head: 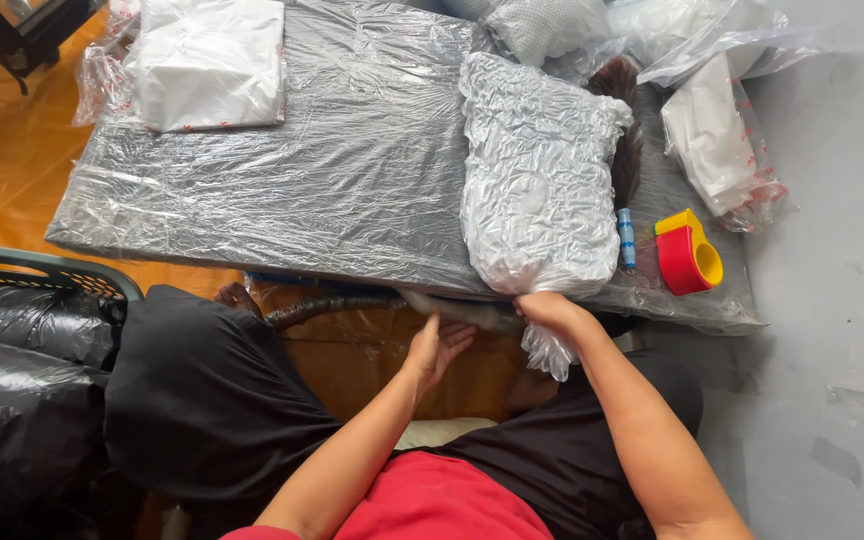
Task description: The person packs a white item into a clear plastic bag, uses a handheld vacuum to remove air, and seals the bag with red tape. The person handles the bag and tape by hand.
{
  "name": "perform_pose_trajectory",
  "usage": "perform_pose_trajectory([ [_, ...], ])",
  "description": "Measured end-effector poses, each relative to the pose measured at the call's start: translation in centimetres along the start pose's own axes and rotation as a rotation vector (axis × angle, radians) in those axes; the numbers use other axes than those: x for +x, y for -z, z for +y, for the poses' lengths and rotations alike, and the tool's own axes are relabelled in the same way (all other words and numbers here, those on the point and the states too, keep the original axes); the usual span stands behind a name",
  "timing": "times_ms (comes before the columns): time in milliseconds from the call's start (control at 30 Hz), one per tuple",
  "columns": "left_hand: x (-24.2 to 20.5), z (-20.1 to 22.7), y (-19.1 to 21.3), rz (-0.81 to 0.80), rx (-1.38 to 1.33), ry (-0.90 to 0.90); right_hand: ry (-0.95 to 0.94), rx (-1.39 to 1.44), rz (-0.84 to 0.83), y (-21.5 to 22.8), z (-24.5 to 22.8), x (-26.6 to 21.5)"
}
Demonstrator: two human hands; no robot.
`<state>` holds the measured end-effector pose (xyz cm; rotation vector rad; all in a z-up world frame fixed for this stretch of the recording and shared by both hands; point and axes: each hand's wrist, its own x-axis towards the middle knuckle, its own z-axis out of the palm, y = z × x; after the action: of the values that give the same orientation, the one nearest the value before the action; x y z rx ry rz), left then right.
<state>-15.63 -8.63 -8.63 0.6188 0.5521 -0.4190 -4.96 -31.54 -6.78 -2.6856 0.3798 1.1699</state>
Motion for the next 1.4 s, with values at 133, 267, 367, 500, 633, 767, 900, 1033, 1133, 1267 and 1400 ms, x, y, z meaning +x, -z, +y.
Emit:
perform_pose_trajectory([
  [133, 4.5, -2.4, -0.7, -0.236, 0.087, -0.012, 0.004, 0.071, 0.016, -0.3, 0.3, 0.3],
  [267, 11.3, -5.1, -1.3, -0.089, 0.443, 0.011, -0.003, 0.122, 0.023, -0.7, 0.5, 1.0],
  [367, 12.5, -4.8, 0.0, -0.064, 1.156, -0.178, -0.015, 0.144, 0.044, -1.8, 1.1, 2.3],
  [500, 8.6, -2.8, 0.4, 0.002, 1.224, -0.310, -0.014, 0.122, 0.040, -1.4, 1.1, 1.5],
  [633, 9.7, -3.0, 2.6, 0.054, 1.353, -0.235, -0.055, 0.218, 0.094, -2.0, 2.3, 3.5],
  [767, 3.2, -0.4, 0.9, 0.016, 1.404, -0.223, -0.041, 0.247, 0.122, -1.8, 2.5, 3.8],
  [900, -13.0, 8.1, -2.6, -0.126, 1.382, -0.380, 0.012, 0.232, 0.091, -1.6, 4.3, 5.5],
  [1033, -25.7, 14.8, 1.4, -0.186, 1.260, -0.687, 0.152, 0.293, 0.131, -0.8, 5.6, 6.0],
  [1133, -33.0, 17.6, 7.8, 0.090, 1.325, -0.755, 0.199, 0.190, 0.128, 0.9, 5.5, 4.9],
  [1267, -39.9, 16.2, 18.2, 0.646, 1.566, -0.168, 0.183, 0.051, 0.137, 2.6, 6.8, 7.0],
  [1400, -41.4, 6.9, 32.1, 0.597, 1.699, 0.564, 0.137, 0.072, 0.088, 2.6, 7.4, 8.9],
])
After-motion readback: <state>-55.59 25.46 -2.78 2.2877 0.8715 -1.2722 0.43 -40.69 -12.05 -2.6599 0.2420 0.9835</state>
